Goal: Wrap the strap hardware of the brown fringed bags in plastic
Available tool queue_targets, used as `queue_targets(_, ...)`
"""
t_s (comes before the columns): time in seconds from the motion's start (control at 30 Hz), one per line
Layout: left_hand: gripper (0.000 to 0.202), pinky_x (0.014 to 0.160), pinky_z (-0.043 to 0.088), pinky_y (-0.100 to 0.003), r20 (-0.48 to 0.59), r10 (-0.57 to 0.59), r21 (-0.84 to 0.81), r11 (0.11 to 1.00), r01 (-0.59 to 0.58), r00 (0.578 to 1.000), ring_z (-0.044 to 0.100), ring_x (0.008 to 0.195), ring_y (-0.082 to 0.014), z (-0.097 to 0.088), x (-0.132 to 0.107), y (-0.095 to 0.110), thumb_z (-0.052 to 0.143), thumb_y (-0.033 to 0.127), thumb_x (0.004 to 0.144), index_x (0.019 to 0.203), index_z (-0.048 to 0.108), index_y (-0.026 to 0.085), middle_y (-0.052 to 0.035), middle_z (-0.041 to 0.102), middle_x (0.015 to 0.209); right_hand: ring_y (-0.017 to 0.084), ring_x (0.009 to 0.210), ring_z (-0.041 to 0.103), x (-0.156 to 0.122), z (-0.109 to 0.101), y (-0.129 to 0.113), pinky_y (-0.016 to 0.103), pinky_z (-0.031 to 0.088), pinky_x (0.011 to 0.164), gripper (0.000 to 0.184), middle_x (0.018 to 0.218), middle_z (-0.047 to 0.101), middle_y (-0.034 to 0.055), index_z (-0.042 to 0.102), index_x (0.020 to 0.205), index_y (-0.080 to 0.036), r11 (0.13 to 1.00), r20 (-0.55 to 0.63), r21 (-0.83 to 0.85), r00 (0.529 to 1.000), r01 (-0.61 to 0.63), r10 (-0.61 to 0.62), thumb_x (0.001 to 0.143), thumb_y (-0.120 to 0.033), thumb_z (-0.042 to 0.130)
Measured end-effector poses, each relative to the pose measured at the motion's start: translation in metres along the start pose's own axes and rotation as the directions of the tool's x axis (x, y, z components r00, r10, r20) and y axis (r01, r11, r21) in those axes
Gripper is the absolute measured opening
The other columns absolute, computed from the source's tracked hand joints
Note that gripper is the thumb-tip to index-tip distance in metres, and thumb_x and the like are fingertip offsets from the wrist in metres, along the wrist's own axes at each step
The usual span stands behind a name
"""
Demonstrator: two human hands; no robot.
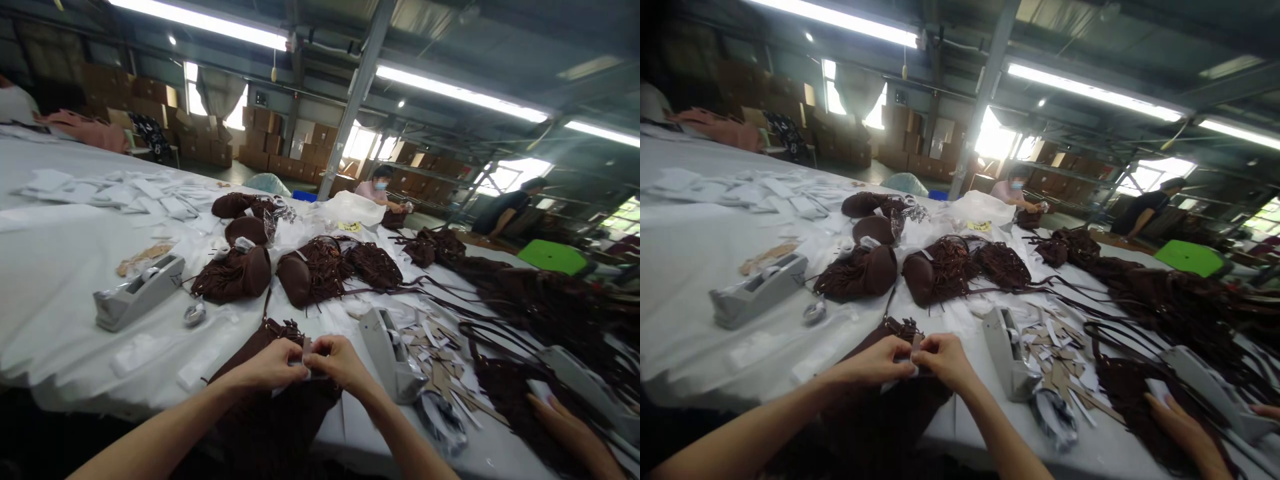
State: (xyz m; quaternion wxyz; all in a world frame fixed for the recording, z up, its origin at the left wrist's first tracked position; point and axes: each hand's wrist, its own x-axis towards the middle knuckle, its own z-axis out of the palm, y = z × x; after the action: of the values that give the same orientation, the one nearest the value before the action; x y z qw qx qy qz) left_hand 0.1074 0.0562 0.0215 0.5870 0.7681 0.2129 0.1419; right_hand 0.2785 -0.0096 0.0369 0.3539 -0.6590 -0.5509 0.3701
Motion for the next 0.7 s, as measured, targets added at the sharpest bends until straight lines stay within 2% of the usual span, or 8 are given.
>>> queue_targets(0.07, 0.012, 0.055, 0.031, -0.023, 0.016, -0.026, 0.056, 0.998, 0.025, 1.0, 0.041, 0.056, -0.0112, 0.002, 0.003, -0.001, 0.056, 0.024, 0.07, 0.068, 0.061, 0.013, 0.0038, 0.047, 0.059, 0.01, 0.052, 0.05, 0.001, -0.003, 0.005, 0.02, 0.036, 0.05, 0.016, 0.056, 0.058, -0.0046, 0.063, 0.073, -0.015, 0.997, 0.036, 0.072, 0.999, -0.025, 0.022, 0.061, -0.019, 0.073)
queue_targets(0.2, 0.013, 0.052, 0.029, -0.023, 0.065, -0.054, 0.104, 0.994, 0.047, 0.996, 0.041, 0.055, -0.0111, 0.004, 0.008, -0.001, 0.056, 0.025, 0.07, 0.067, 0.06, 0.013, 0.0038, 0.047, 0.058, 0.01, 0.057, 0.053, 0.005, -0.014, 0.016, 0.019, 0.04, 0.054, 0.048, 0.063, 0.061, -0.0057, 0.058, 0.106, -0.016, 0.978, 0.187, 0.204, 0.982, -0.037, -0.002, 0.062, -0.02, 0.075)
queue_targets(0.27, 0.013, 0.051, 0.029, -0.022, 0.075, -0.058, 0.123, 0.991, 0.049, 0.995, 0.041, 0.055, -0.0109, 0.005, 0.011, -0.002, 0.055, 0.024, 0.069, 0.068, 0.061, 0.013, 0.0039, 0.046, 0.058, 0.009, 0.058, 0.053, 0.007, -0.022, 0.018, 0.019, 0.04, 0.055, 0.051, 0.066, 0.062, -0.0046, 0.058, 0.113, -0.015, 0.975, 0.275, 0.217, 0.961, -0.036, -0.025, 0.065, -0.022, 0.074)
queue_targets(0.43, 0.013, 0.05, 0.028, -0.022, 0.107, -0.092, 0.153, 0.985, 0.075, 0.99, 0.038, 0.052, -0.01, 0.007, 0.021, -0.002, 0.055, 0.024, 0.068, 0.069, 0.062, 0.013, 0.0042, 0.045, 0.058, 0.01, 0.061, 0.055, 0.013, -0.041, 0.014, 0.018, 0.042, 0.055, 0.017, 0.068, 0.065, -0.0007, 0.072, 0.083, -0.012, 0.997, 0.447, 0.072, 0.895, -0.015, -0.019, 0.071, -0.019, 0.063)
queue_targets(0.53, 0.013, 0.049, 0.027, -0.022, 0.13, -0.11, 0.167, 0.982, 0.088, 0.985, 0.038, 0.052, -0.0098, 0.008, 0.027, 0.001, 0.055, 0.025, 0.067, 0.067, 0.061, 0.013, 0.0043, 0.044, 0.056, 0.011, 0.061, 0.058, 0.015, -0.048, 0.009, 0.017, 0.042, 0.054, 0.021, 0.066, 0.067, -0.0014, 0.074, 0.083, -0.014, 1.0, 0.453, -0.026, 0.891, 0.0, 0.012, 0.069, -0.015, 0.059)
queue_targets(0.7, 0.011, 0.046, 0.024, -0.022, 0.157, -0.16, 0.217, 0.968, 0.124, 0.975, 0.038, 0.05, -0.0098, 0.008, 0.035, 0.011, 0.054, 0.023, 0.066, 0.065, 0.06, 0.013, 0.0046, 0.043, 0.054, 0.01, 0.06, 0.058, 0.019, -0.055, 0.004, 0.016, 0.042, 0.054, 0.025, 0.064, 0.067, -0.0031, 0.076, 0.084, -0.015, 0.996, 0.461, -0.085, 0.887, 0.037, 0.007, 0.067, -0.015, 0.059)
